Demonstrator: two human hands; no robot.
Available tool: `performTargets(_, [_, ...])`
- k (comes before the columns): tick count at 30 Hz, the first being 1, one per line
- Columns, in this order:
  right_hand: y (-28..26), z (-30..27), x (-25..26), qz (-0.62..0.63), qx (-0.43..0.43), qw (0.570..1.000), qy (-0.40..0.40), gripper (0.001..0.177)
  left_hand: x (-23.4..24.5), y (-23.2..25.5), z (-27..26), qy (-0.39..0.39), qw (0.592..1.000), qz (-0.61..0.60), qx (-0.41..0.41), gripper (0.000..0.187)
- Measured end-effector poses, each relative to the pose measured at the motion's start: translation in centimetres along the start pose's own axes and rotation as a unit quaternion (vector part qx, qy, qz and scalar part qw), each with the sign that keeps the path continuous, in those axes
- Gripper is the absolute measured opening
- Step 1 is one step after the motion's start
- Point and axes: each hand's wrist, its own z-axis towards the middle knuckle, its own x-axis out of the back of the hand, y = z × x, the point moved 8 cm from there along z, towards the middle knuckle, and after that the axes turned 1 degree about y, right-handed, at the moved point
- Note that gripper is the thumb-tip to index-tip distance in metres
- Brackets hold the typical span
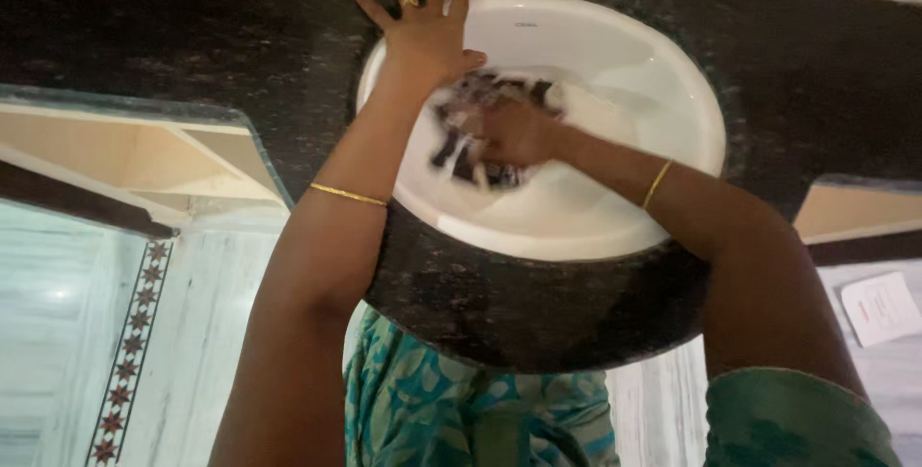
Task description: The person wipes the dark granite countertop and the white ceramic sink basin using a patterned cloth. They clean the surfaces around the sink and inside the basin repeatedly.
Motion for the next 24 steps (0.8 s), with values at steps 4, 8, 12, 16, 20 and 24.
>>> performTargets(4, [-2.3,-2.4,3.4,-0.083,0.184,0.948,0.247,0.068,0.7,-0.1,-0.1,0.005,1.0,-0.005,-0.008,0.103])
performTargets(8, [-4.4,-0.6,0.2,-0.103,0.256,0.949,0.152,0.067,0.5,-0.1,-0.2,-0.009,1.0,0.002,0.002,0.101])
performTargets(12, [-0.3,0.1,1.6,-0.016,0.082,0.98,0.178,0.065,0.8,0.2,-0.3,0.005,1.0,0.0,-0.008,0.098])
performTargets(16, [-3.3,-1.3,1.2,-0.006,0.204,0.967,0.155,0.061,0.9,0.2,-0.2,-0.021,1.0,-0.005,0.0,0.099])
performTargets(20, [-6.0,-1.9,2.5,-0.012,0.277,0.944,0.18,0.059,1.1,0.2,-0.4,-0.036,0.999,0.002,-0.002,0.097])
performTargets(24, [0.5,-1.9,3.3,0.027,0.008,0.994,0.105,0.072,1.4,0.3,-0.6,-0.017,1.0,0.003,-0.005,0.095])
